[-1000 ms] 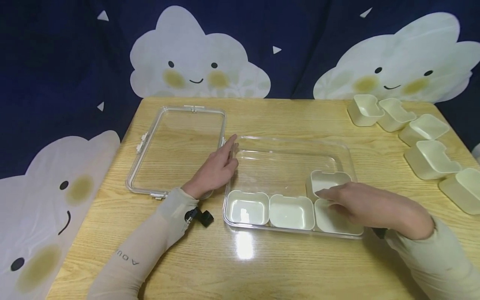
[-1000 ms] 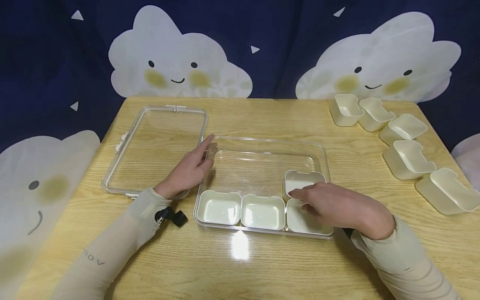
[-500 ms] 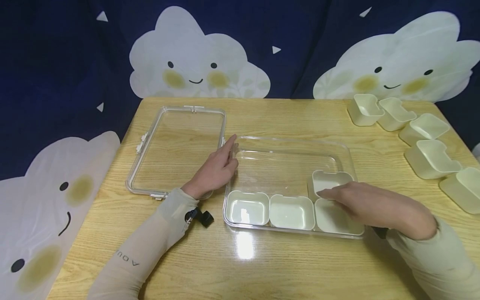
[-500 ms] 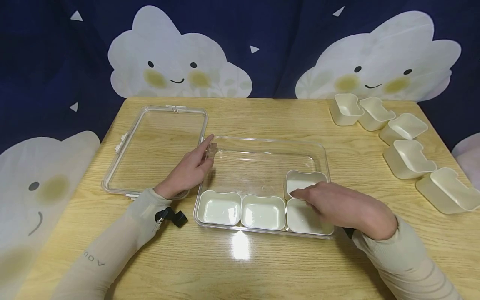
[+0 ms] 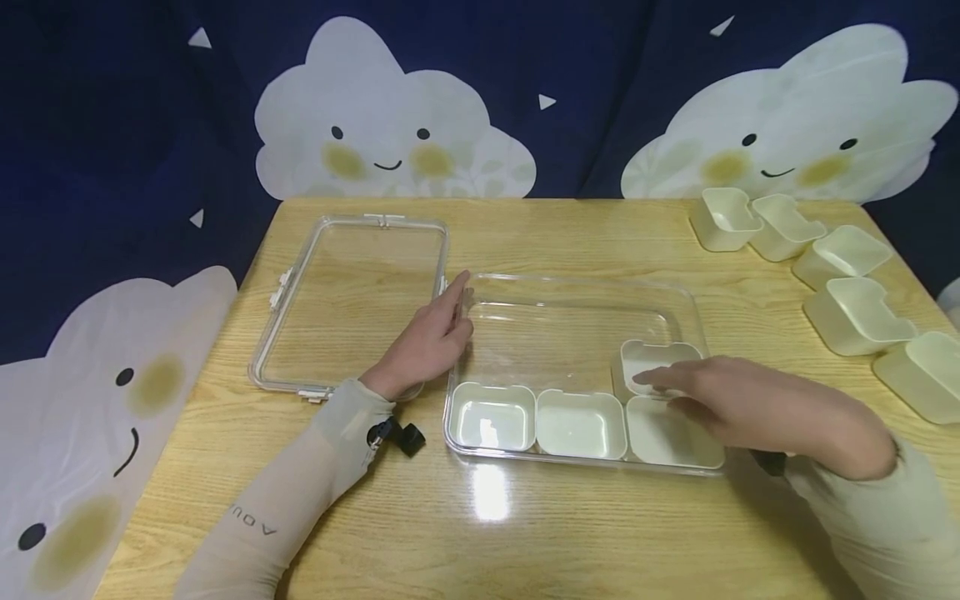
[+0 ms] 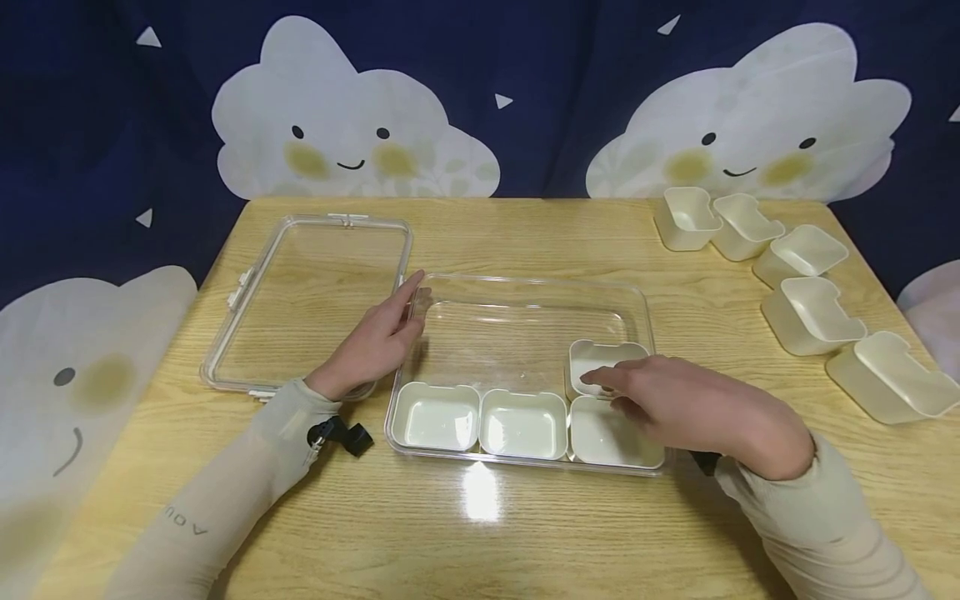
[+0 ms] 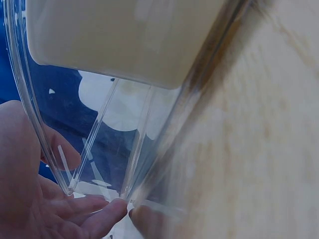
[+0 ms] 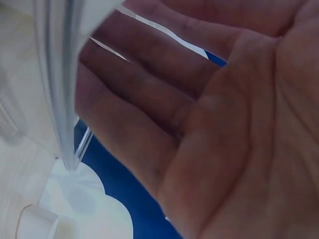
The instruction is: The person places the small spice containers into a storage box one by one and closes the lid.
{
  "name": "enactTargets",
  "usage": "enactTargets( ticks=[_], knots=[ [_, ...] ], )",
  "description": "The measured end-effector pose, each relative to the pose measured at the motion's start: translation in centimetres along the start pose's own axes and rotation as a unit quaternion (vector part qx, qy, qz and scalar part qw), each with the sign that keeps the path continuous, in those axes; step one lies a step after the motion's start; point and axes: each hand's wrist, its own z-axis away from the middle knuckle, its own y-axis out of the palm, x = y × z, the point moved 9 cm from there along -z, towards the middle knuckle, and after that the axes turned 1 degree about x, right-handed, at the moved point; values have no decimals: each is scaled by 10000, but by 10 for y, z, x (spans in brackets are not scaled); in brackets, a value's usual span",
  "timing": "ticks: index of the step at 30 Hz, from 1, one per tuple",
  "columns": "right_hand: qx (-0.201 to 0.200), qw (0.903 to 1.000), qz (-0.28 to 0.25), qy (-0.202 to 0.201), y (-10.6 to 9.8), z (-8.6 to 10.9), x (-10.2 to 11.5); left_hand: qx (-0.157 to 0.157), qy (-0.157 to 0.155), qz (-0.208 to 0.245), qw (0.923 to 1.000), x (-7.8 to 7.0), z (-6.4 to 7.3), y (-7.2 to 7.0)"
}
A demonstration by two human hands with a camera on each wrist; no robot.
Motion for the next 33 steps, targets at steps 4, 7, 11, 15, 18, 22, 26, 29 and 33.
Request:
enactTargets(
  ticks=[4, 7, 11, 15, 18, 22, 26, 29, 33],
  knots=[
    [-511, 9984, 182, -158, -15, 5, -1, 21, -26, 36, 10000, 0, 0, 0],
    [-935, 9950, 319, -147, -29, 11, -4, 27, -12, 3, 10000, 1, -1, 0],
    [-1353, 9897, 467, -6, -42, 17, -14, 15, 11, -65, 10000, 0, -1, -1],
    [-1904, 9796, 636, -34, -54, 22, -24, 1, 6, -106, 9999, 0, 0, -1],
    [-2301, 9703, 739, -69, -63, 25, -31, 7, 3, -109, 9999, 1, 0, 0],
    [-2455, 9662, 765, 179, -69, 30, -46, 7, 9, -105, 9999, 1, -1, 0],
    [-2437, 9643, 840, 603, -72, 34, -60, 4, 18, -102, 9999, 1, -1, 0],
    [-2431, 9620, 880, 874, -74, 36, -68, 4, 19, -127, 9999, 1, -1, 0],
    [-2482, 9574, 852, 1206, -75, 38, -82, 9, 24, -151, 9999, 1, -1, 0]
  ],
)
